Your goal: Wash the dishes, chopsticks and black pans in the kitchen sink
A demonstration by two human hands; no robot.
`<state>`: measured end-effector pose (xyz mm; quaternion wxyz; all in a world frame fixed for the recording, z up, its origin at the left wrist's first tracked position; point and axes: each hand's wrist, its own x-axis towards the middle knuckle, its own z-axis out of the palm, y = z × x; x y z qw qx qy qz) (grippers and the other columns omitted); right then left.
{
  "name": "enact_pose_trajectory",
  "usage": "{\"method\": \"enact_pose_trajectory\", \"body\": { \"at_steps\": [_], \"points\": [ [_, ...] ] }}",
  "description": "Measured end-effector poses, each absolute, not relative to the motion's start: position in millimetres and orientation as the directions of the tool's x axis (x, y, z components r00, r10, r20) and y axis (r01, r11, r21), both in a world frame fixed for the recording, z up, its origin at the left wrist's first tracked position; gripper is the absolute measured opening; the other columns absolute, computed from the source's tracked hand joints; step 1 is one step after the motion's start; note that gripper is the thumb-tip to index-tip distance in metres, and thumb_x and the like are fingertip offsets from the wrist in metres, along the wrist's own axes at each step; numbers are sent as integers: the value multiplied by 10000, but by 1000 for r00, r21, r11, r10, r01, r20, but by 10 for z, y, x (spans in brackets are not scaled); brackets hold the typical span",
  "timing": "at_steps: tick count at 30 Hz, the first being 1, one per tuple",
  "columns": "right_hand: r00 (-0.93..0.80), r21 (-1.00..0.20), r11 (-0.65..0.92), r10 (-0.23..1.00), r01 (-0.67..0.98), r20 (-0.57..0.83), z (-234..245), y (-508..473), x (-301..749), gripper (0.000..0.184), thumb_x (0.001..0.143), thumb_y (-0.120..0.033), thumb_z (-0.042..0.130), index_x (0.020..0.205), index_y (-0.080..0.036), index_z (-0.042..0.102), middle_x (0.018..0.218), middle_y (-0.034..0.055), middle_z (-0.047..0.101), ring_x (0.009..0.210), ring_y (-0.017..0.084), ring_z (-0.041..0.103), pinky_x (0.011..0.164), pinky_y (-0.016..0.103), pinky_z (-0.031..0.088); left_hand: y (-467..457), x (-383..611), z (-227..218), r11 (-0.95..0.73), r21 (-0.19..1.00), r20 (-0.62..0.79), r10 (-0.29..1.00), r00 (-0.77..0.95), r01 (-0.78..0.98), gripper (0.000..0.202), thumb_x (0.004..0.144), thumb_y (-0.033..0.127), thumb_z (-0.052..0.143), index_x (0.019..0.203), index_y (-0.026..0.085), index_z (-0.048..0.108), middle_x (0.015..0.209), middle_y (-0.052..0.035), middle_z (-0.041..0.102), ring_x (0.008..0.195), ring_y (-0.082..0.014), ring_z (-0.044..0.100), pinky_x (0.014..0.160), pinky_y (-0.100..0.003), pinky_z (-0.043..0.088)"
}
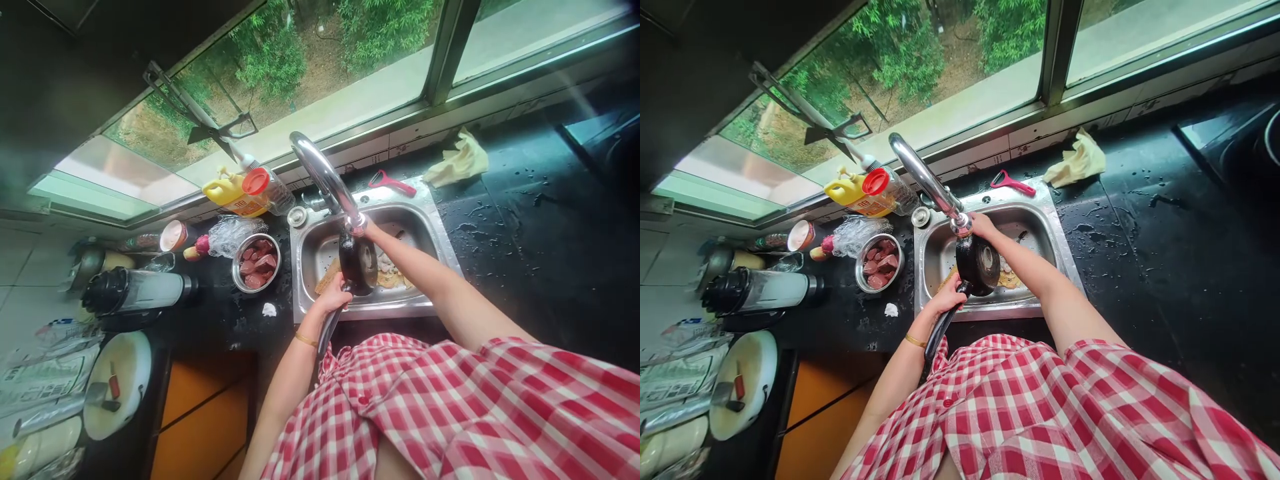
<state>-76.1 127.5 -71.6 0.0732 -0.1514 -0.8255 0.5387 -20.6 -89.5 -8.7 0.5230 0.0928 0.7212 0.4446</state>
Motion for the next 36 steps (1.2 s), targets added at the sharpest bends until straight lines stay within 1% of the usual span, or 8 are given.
{"method": "enact_pose_trajectory", "body": {
  "at_steps": [8,11,15,19,24,29,34,36],
  "points": [
    [-707,-891,65,636,450,-311,-1063,1281,-209,329,850,-364,444,813,-126,668,805,87,678,767,211,583,770,345,456,-827,-157,-107,223,586,-771,449,-451,-779,319,592,141,539,861,212,383,605,66,456,418,-78,484,373,-157,310],
    [-725,-941,218,688,259,-40,-793,1097,106,357,901,-402,405,894,-159,666,861,72,678,807,206,583,786,332,445,-706,-115,-53,-56,439,-821,381,-425,-897,228,642,127,528,748,203,341,571,66,390,429,-43,440,380,-120,302],
    [-842,-815,578,418,-43,341,-510,708,317,322,945,-392,421,915,-202,679,976,74,690,962,209,569,927,369,371,-520,-63,113,-296,356,-817,362,-449,-886,146,718,110,514,744,184,391,591,60,357,446,-17,405,393,-88,322],
    [-838,-772,636,426,9,342,-640,783,194,328,965,-340,394,898,-204,684,967,60,701,1045,214,556,1037,424,252,-484,-31,241,-267,310,-822,407,-398,-912,84,781,144,497,859,168,477,642,40,393,436,-18,358,357,-95,300],
    [-776,-846,438,629,305,46,-739,1054,25,434,975,-372,300,861,-194,680,866,75,694,853,210,597,887,363,391,-520,-8,222,-281,340,-801,413,-432,-898,117,802,167,450,913,156,485,735,-5,473,445,-8,341,359,-87,300],
    [-915,-725,684,235,-85,329,-601,823,27,320,946,-344,399,949,-212,691,1074,66,685,1163,242,517,1098,473,204,-510,-20,204,-251,388,-808,371,-458,-887,59,804,174,411,843,171,456,661,18,400,437,-19,305,362,-91,289],
    [-916,-755,623,393,203,79,-641,1046,-29,352,942,-260,344,958,-178,686,1023,105,696,1068,263,572,1069,519,260,-572,-27,194,-179,414,-792,413,-450,-893,128,788,201,426,896,167,488,739,-22,481,444,-35,304,354,-130,305],
    [-935,-771,623,337,131,113,-653,1003,21,355,943,-279,347,968,-181,688,1026,112,695,1044,248,581,1054,458,310,-581,-34,190,-205,397,-804,392,-447,-895,100,793,209,424,865,169,479,666,5,419,436,-40,301,355,-130,305]
  ]
}}
